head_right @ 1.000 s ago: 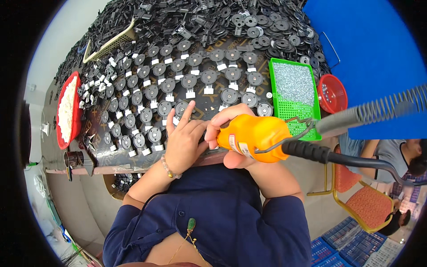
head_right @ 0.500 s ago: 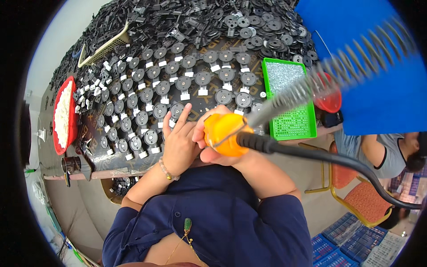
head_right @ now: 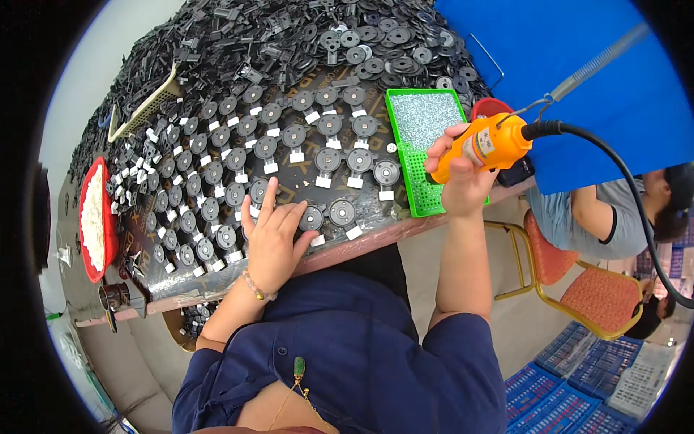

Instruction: Soldering or assembling small electronic components on a factory workbench.

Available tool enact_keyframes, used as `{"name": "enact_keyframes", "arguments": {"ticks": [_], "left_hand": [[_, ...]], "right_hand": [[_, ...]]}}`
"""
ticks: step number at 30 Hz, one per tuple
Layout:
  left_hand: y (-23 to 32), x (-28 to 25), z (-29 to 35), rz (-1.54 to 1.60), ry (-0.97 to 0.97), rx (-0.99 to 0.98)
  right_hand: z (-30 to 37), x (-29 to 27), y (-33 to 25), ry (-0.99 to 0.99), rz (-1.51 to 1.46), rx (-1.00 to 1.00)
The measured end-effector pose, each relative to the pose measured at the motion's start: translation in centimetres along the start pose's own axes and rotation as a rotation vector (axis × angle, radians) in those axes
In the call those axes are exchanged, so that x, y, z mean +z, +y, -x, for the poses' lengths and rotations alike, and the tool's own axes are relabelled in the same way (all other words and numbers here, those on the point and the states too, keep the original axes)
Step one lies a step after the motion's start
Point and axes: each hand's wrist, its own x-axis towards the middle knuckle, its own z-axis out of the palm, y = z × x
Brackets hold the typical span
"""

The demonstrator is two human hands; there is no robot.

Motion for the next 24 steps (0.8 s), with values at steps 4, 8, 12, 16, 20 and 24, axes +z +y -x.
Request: {"name": "enact_keyframes", "arguments": {"ticks": [4, 8, 12, 16, 20, 24], "left_hand": [[0.1, 0.0, 0.0, -0.002, 0.004, 0.009], [0.3, -0.1, -0.1, 0.001, -0.006, 0.000], [0.1, -0.4, -0.3, 0.008, 0.013, -0.019], [-0.6, -0.2, -0.2, 0.020, 0.028, -0.026], [-0.8, 0.0, -0.3, 0.032, 0.035, -0.024], [-0.9, -0.1, -0.3, 0.027, 0.028, -0.023]], "right_hand": [[0.6, -0.3, 1.0, 0.051, -0.067, -0.023], [0.5, -0.6, 1.3, 0.052, -0.073, -0.021], [0.5, -0.6, 0.9, 0.064, -0.038, 0.002], [0.4, 0.3, -1.4, 0.089, -0.043, -0.024], [1.1, 3.2, -3.5, -0.107, -0.264, -0.120], [3.2, 8.6, -2.7, -0.285, -0.367, 0.014]]}}
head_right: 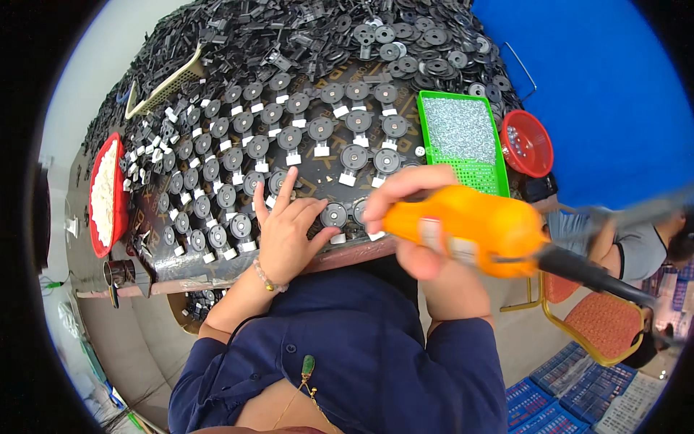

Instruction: Soldering or assembling small electronic components on a factory workbench.

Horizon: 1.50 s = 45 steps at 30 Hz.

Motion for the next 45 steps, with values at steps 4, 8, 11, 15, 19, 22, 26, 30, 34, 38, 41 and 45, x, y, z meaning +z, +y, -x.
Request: {"name": "enact_keyframes", "arguments": {"ticks": [4, 8, 11, 15, 19, 22, 26, 30, 34, 38, 41, 45], "left_hand": [[0.0, 0.1, 0.0, 0.018, 0.025, 0.009], [-0.1, 0.0, 0.2, 0.007, 0.014, 0.008], [-0.2, 0.0, 0.2, 0.002, 0.004, 0.008], [-0.3, -0.1, 0.2, -0.008, 0.000, 0.016], [-0.6, 0.5, 0.3, -0.002, 0.061, 0.037], [-0.5, 0.6, 0.5, 0.002, 0.073, 0.036], [-0.4, 0.7, 0.6, 0.020, 0.073, 0.021], [0.3, 0.9, 0.6, 0.042, 0.039, 0.012], [0.3, -0.4, 0.2, 0.022, 0.036, 0.014], [-2.1, -3.3, 0.0, -0.138, 0.051, -0.091], [-3.1, -3.6, 0.3, -0.196, 0.008, -0.074], [-1.1, -3.3, 0.4, -0.164, -0.010, -0.058]], "right_hand": [[0.1, 2.8, 2.8, -0.044, -0.101, 0.177], [-0.8, 3.5, 4.6, -0.116, -0.135, 0.178], [-1.1, 3.9, 4.6, -0.120, -0.140, 0.198], [-0.9, 4.2, 5.1, -0.156, -0.126, 0.194], [-0.9, 3.9, 5.1, -0.258, -0.084, 0.230], [-0.8, 4.0, 4.9, -0.251, -0.099, 0.252], [-0.9, 3.9, 5.0, -0.205, -0.112, 0.270], [-1.4, 2.4, 4.6, -0.108, -0.206, 0.190], [-2.7, -1.2, 1.3, -0.061, -0.075, -0.092], [-2.4, -6.4, -1.8, 0.195, 0.226, -0.102], [-1.5, -9.1, -1.9, 0.260, 0.327, -0.046], [-0.3, -10.6, -0.9, 0.280, 0.324, -0.017]]}}
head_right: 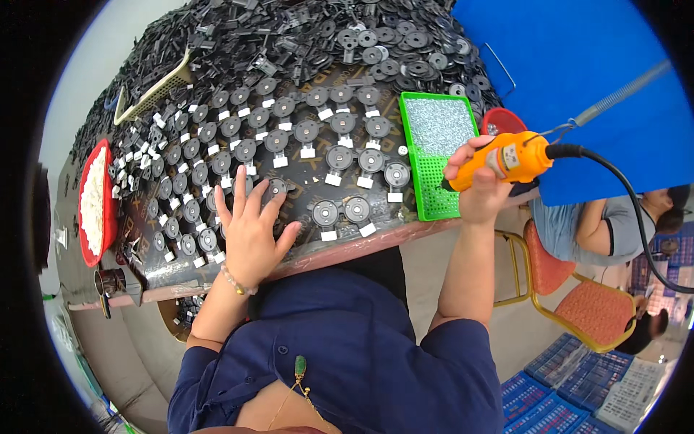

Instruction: Soldering or assembling small electronic components on a factory workbench.

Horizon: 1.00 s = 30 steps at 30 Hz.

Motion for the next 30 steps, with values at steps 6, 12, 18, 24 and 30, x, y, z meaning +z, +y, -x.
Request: {"name": "enact_keyframes", "arguments": {"ticks": [6, 12, 18, 24, 30], "left_hand": [[0.7, 0.5, 0.3, -0.014, 0.000, -0.020], [-0.7, 0.5, -0.6, -0.056, 0.016, -0.036], [-1.6, 1.1, -1.4, -0.016, -0.008, 0.001], [0.0, 0.7, -0.5, 0.126, -0.027, 0.019], [-0.7, 1.6, 0.0, 0.148, 0.011, 0.014]], "right_hand": [[0.5, -0.4, 0.5, 0.022, -0.027, 0.007], [0.9, -0.5, 0.5, 0.034, -0.041, 0.026], [1.0, -0.3, 0.4, 0.038, -0.037, 0.019], [0.5, 0.1, -0.5, 0.030, -0.007, 0.004], [0.4, 3.8, -4.0, -0.096, -0.217, -0.119]]}}
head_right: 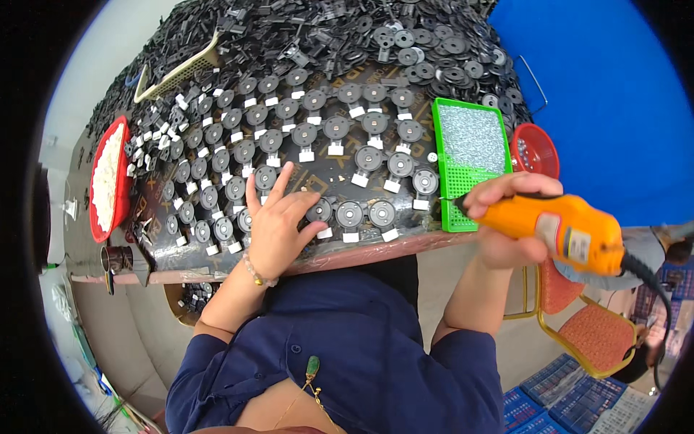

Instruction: Soldering or assembling small electronic components on a factory workbench.

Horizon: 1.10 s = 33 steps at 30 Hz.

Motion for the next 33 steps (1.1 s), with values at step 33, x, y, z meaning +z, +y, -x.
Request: {"name": "enact_keyframes", "arguments": {"ticks": [33], "left_hand": [[-0.6, 0.2, -0.1, 0.049, -0.027, 0.006]], "right_hand": [[1.7, 13.1, 8.0, -0.292, -0.244, 0.416]]}}
